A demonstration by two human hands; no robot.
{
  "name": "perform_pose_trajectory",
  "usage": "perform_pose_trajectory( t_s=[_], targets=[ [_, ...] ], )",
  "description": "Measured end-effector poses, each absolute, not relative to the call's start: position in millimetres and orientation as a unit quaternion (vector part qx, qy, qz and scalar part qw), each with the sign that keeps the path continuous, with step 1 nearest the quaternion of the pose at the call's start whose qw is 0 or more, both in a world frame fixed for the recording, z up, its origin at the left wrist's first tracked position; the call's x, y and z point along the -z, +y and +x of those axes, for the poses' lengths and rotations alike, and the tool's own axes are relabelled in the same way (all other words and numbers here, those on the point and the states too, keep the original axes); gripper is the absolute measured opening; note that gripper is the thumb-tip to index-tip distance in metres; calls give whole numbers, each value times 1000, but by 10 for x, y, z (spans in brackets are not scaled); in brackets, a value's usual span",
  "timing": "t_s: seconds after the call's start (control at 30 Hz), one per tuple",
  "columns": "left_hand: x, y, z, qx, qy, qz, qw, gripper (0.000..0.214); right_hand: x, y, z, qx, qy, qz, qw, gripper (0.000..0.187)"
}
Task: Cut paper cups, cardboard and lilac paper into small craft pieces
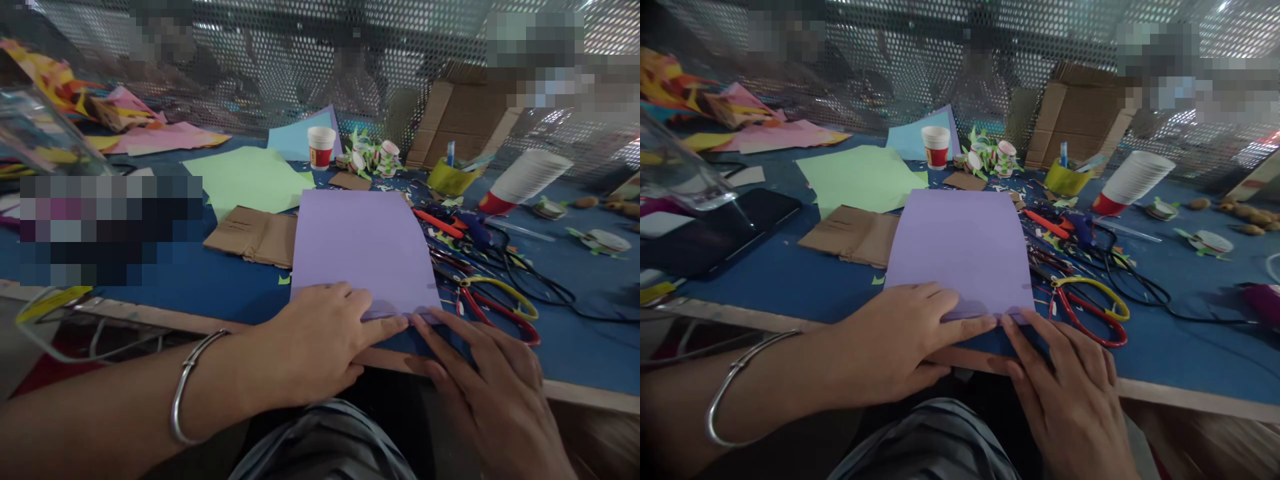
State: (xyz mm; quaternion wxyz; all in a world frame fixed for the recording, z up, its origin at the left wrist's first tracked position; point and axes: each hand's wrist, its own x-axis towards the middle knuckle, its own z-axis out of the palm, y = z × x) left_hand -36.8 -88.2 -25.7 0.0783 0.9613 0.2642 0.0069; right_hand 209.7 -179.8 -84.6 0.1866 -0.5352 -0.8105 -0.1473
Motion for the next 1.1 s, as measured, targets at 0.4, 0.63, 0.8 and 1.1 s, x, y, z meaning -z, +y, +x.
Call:
perform_pose_trajectory(
  t_s=[0.4, 0.63, 0.8, 1.1],
  targets=[
    [324, -939, -382, -27, 279, 958, 65, 68, 868, -1836, 2162, 152, -790, -561, 194, 42],
    [367, -917, -422, -51, 267, 960, 70, 70, 808, -1786, 2214, 73, -771, -576, 261, 48],
    [367, -950, -527, -57, 257, 962, 77, 59, 751, -1705, 2200, 59, -759, -588, 272, 26],
    [245, -980, -549, -132, 305, 935, 127, 40, 668, -1712, 2255, -1, -789, -547, 279, 10]
  ],
)
